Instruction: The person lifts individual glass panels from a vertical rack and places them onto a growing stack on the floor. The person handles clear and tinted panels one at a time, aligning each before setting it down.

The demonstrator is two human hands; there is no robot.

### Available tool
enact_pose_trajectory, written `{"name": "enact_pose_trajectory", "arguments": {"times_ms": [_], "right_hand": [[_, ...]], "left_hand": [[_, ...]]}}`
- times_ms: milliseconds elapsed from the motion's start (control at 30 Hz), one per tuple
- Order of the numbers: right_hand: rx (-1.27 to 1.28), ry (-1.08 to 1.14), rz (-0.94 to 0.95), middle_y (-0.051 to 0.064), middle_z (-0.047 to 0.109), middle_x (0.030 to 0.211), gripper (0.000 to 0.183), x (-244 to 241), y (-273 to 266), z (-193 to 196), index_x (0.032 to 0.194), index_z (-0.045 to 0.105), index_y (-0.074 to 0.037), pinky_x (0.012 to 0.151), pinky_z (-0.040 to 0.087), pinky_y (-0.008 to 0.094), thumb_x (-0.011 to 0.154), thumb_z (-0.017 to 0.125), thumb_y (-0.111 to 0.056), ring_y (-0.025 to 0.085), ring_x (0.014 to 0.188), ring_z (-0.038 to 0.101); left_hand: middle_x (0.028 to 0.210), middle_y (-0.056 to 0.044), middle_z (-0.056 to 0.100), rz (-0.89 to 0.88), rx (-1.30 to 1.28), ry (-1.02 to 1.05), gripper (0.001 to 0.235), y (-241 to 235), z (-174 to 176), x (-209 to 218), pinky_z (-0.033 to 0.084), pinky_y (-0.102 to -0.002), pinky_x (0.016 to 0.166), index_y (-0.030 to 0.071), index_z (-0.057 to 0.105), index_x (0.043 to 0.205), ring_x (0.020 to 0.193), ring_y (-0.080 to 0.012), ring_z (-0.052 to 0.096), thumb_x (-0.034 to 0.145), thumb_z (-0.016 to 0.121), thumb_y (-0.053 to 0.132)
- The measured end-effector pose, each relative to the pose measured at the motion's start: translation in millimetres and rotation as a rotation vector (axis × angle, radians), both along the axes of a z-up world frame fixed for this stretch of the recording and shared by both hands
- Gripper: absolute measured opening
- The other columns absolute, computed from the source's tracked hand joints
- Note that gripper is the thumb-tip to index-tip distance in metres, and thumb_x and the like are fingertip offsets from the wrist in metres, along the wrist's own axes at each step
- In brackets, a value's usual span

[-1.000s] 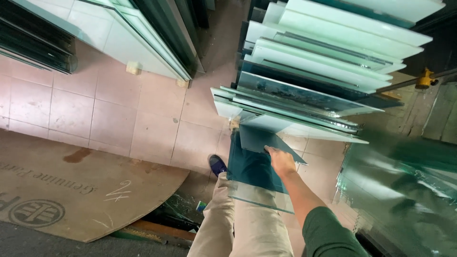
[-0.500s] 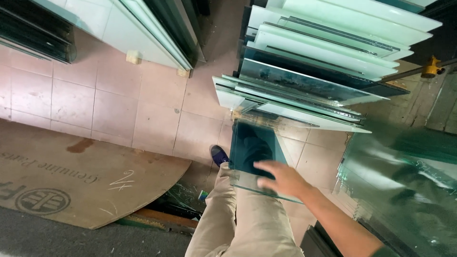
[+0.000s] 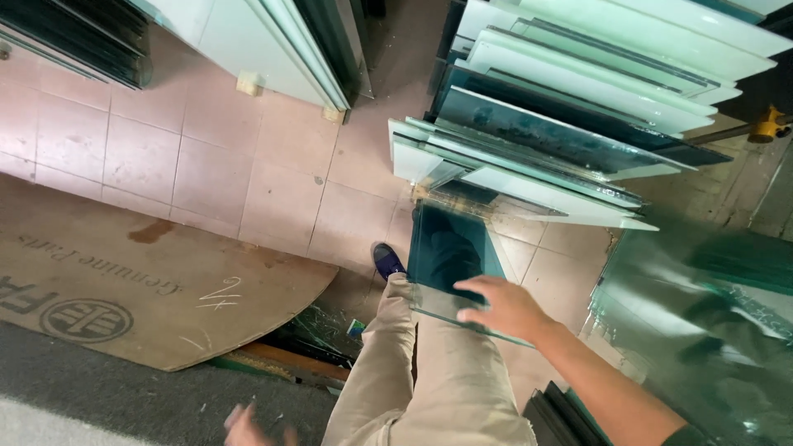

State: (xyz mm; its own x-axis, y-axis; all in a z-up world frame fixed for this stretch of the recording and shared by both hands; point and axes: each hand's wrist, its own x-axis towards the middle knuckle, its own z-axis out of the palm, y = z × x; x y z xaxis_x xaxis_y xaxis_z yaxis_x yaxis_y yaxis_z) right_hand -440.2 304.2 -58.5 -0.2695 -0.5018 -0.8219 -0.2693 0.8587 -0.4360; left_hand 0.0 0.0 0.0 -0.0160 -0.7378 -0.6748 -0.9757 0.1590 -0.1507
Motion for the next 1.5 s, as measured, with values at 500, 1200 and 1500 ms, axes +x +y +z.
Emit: {"name": "enact_pose_trajectory", "arguments": {"times_ms": [500, 1200, 1500], "right_hand": [[-0.081, 0.013, 0.124, -0.01, 0.073, 0.148, 0.05, 32, 5, -21, 0.139, 0.077, -0.036, 0.1, 0.057, 0.05, 0.098, 0.069, -0.063, 0.021, 0.129, 0.071], [-0.173, 0.579, 0.014, -0.011, 0.08, 0.127, 0.04, -21, 35, -44, 0.141, 0.072, -0.045, 0.07, 0.068, 0.047, 0.103, 0.064, -0.054, 0.021, 0.111, 0.073], [0.055, 0.513, 0.223, -0.002, 0.081, 0.109, 0.078, -20, 49, -90, 0.163, 0.052, -0.035, 0.061, 0.066, 0.044, 0.096, 0.069, 0.002, 0.026, 0.066, 0.076]], "left_hand": [[0.181, -0.005, 0.028, -0.715, 0.508, 0.302, 0.081, 90, -53, -241, 0.034, -0.061, 0.128, 0.031, 0.039, 0.167, 0.165, -0.0369, 0.026, 0.098, 0.064, -0.003], [0.18, -0.006, 0.027, -0.726, 0.611, 0.316, 0.088, 70, -40, -244, 0.035, -0.065, 0.126, 0.036, 0.037, 0.169, 0.163, -0.0442, 0.027, 0.097, 0.054, -0.01], [0.179, -0.001, 0.037, -0.383, 0.541, 0.401, 0.08, 23, -99, -121, 0.035, -0.051, 0.131, 0.025, 0.032, 0.173, 0.167, -0.0252, 0.031, 0.1, 0.05, 0.0]]}}
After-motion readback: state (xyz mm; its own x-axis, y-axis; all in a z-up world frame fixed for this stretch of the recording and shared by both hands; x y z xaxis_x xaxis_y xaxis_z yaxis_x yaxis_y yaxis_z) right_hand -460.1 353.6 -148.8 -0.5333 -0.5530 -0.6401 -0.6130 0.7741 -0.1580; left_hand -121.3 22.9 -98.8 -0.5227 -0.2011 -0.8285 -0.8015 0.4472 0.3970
